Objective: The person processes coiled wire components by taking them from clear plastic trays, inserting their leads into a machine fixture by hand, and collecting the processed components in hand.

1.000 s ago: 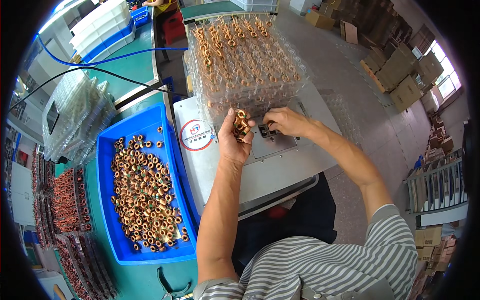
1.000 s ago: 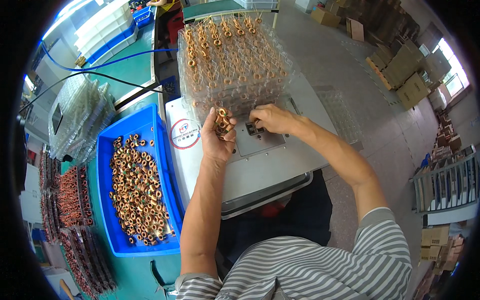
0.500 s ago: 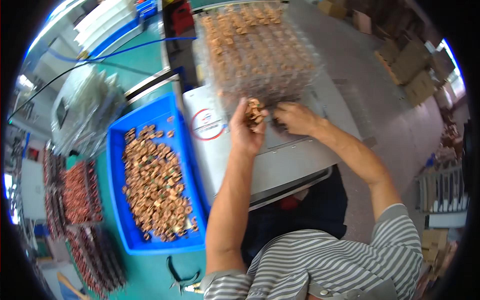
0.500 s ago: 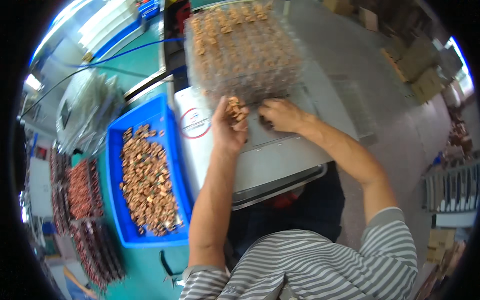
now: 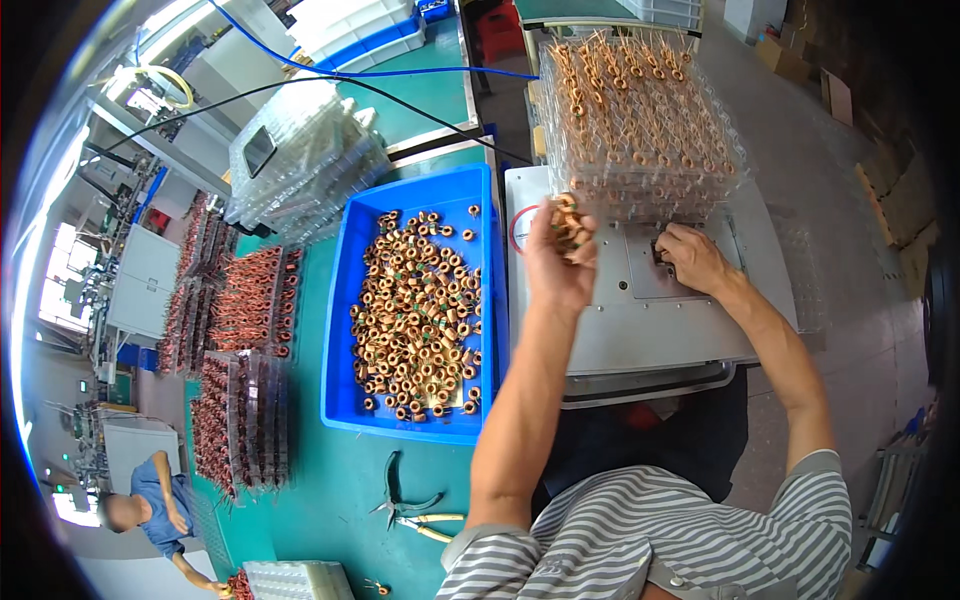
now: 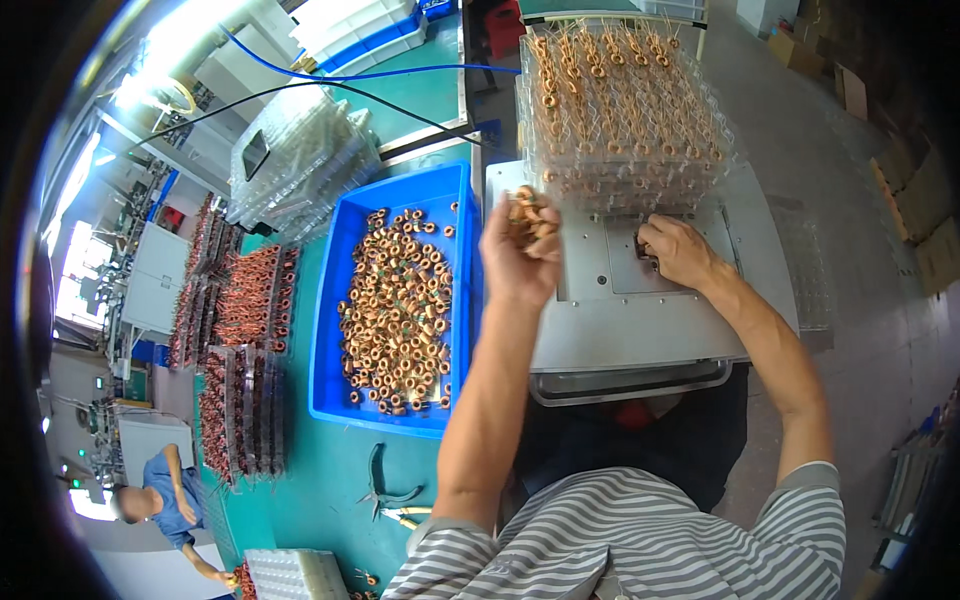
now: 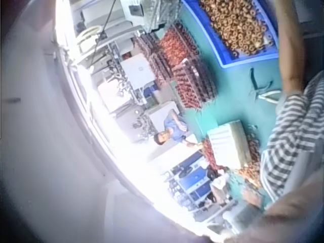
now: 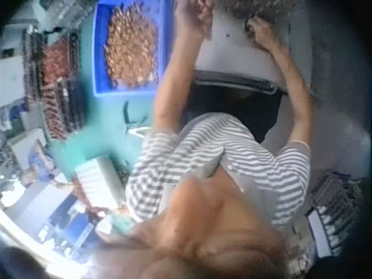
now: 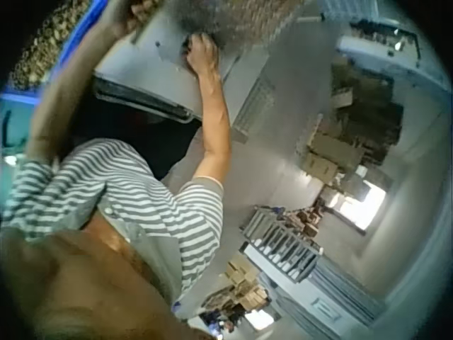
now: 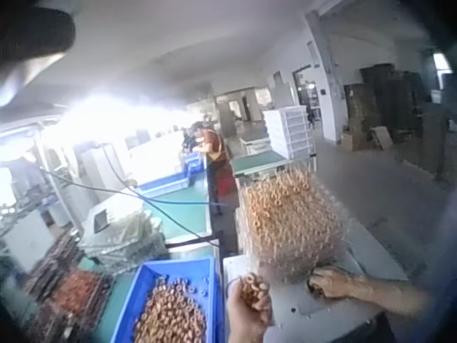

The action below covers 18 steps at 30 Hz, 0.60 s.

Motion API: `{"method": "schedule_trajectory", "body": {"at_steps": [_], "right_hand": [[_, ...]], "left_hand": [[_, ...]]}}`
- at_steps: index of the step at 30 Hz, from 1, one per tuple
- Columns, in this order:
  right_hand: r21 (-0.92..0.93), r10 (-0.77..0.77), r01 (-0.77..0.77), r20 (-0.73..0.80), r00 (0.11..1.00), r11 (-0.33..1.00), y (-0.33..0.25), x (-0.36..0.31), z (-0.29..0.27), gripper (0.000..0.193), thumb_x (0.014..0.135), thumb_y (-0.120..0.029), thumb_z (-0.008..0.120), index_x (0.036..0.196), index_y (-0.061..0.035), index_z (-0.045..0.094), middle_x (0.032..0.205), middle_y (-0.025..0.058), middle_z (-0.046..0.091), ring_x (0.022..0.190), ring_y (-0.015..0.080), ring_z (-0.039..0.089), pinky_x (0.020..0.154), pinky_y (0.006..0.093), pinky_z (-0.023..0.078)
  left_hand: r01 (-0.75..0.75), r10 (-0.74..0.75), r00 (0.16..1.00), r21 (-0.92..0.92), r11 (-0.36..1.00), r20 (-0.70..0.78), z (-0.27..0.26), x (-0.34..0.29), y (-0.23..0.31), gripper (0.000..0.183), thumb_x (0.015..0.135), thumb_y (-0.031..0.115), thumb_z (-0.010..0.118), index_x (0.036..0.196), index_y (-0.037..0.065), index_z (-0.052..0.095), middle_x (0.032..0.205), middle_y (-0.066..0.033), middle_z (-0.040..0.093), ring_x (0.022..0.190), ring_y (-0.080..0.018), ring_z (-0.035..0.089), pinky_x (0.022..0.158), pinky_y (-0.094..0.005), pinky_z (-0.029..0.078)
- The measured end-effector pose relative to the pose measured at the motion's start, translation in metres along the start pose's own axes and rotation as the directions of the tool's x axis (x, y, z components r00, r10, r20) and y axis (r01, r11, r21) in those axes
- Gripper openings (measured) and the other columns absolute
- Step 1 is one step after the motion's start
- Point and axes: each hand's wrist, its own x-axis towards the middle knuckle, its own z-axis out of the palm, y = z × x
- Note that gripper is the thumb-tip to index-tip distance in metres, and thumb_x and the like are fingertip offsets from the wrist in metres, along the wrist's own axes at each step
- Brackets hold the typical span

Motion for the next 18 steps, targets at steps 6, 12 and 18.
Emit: {"method": "schedule_trajectory", "body": {"at_steps": [6,12,18], "right_hand": [[0.188,0.140,-0.116,-0.117,0.983,0.975,0.007,-0.017,-0.019,0.010,0.079,0.003,0.060,0.088,-0.0004,0.058,0.083,0.0145,0.059,0.079,0.0352,0.061,0.069,0.0413,0.049],[0.495,0.305,-0.223,-0.089,0.948,0.839,-0.014,-0.003,-0.046,0.007,0.083,-0.002,0.063,0.088,0.0006,0.060,0.081,0.0108,0.061,0.073,0.0213,0.060,0.068,0.0327,0.048],[0.895,0.326,-0.166,0.024,0.945,0.415,-0.044,0.019,-0.039,0.009,0.085,-0.002,0.067,0.093,-0.0004,0.063,0.082,0.0031,0.064,0.077,0.0082,0.061,0.070,0.0247,0.050]], "left_hand": [[-0.269,0.407,0.875,0.434,0.860,-0.263,0.021,-0.057,0.090,0.026,0.098,0.031,0.053,0.091,0.008,0.063,0.081,-0.0037,0.063,0.074,-0.0165,0.062,0.047,-0.0211,0.043],[0.173,0.520,0.854,0.946,-0.273,-0.007,-0.027,-0.098,0.149,0.034,0.090,0.025,0.066,0.108,-0.004,0.064,0.099,-0.0110,0.065,0.087,-0.0170,0.063,0.074,-0.0313,0.052],[0.280,0.545,0.834,0.788,-0.549,0.084,-0.015,-0.118,0.136,0.041,0.086,0.024,0.068,0.117,-0.002,0.062,0.123,-0.0198,0.059,0.115,-0.0313,0.056,0.098,-0.0383,0.044]]}}
